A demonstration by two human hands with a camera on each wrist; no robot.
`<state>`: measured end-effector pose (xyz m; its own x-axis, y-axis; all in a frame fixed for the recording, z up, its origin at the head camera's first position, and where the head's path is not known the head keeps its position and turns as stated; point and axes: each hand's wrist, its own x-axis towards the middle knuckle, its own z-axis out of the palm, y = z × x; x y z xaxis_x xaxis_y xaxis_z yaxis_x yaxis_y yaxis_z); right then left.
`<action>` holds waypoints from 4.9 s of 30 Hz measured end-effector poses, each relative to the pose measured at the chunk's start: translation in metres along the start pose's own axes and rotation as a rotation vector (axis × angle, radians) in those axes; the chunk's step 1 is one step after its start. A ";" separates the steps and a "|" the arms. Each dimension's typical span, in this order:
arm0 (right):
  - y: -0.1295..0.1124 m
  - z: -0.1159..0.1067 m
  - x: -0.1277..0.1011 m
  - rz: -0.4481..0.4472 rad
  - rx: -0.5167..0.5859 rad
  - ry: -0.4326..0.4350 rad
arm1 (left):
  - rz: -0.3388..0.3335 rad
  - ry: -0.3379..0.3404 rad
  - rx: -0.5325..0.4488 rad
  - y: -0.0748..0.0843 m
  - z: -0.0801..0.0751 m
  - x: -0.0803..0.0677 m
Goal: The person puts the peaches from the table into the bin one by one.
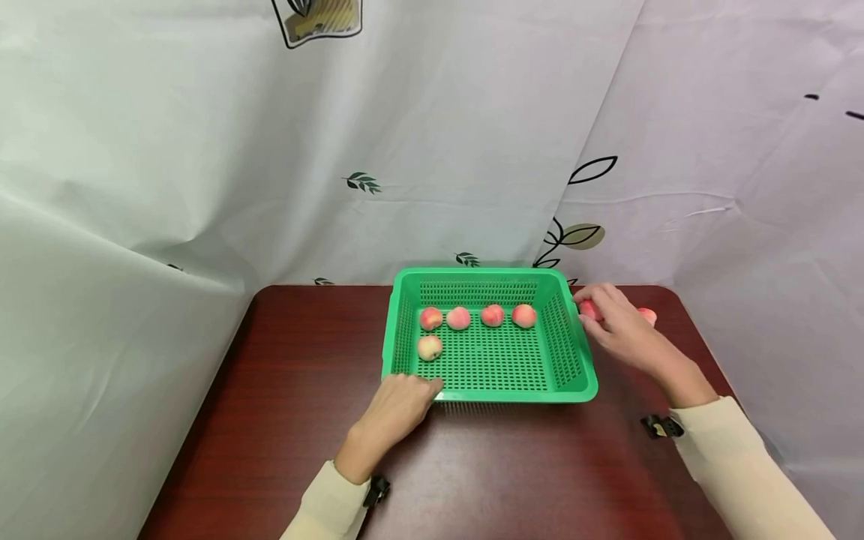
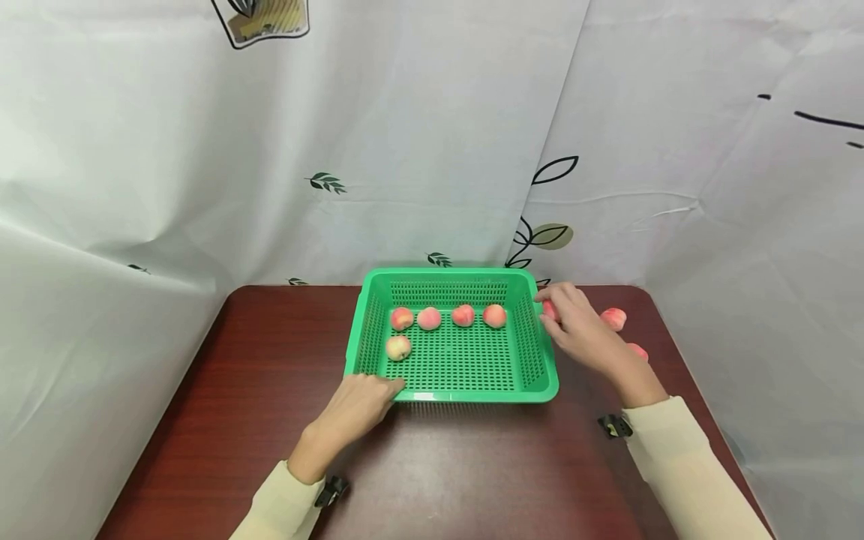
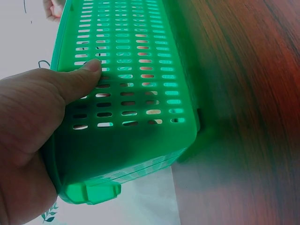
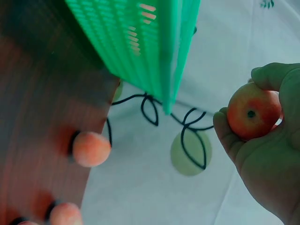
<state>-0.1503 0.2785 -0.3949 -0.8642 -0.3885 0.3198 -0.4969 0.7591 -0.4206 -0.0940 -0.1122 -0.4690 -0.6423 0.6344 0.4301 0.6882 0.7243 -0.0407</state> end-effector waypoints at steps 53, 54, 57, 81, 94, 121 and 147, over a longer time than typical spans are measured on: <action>-0.068 0.090 0.081 -0.398 -0.151 -0.515 | 0.023 0.010 -0.006 -0.002 0.002 -0.001; -0.069 0.091 0.082 -0.405 -0.162 -0.527 | 0.023 0.012 -0.001 -0.002 0.002 -0.001; -0.071 0.093 0.087 -0.408 -0.182 -0.550 | 0.026 0.021 0.018 -0.002 0.002 -0.001; -0.085 0.126 0.116 -0.344 -0.205 -0.788 | 0.032 0.019 0.050 -0.003 0.001 0.000; -0.082 0.146 0.123 -0.256 -0.211 -0.881 | 0.013 -0.054 0.052 -0.002 0.001 0.001; -0.090 0.154 0.119 -0.265 -0.290 -0.888 | -0.010 -0.102 -0.011 -0.003 0.007 0.000; -0.093 0.153 0.122 -0.256 -0.331 -0.897 | -0.004 -0.085 0.013 -0.002 0.003 0.000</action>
<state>-0.2218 0.0809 -0.4468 -0.5419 -0.7090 -0.4512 -0.7477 0.6519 -0.1264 -0.0960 -0.1129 -0.4721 -0.6720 0.6516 0.3519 0.6812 0.7303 -0.0512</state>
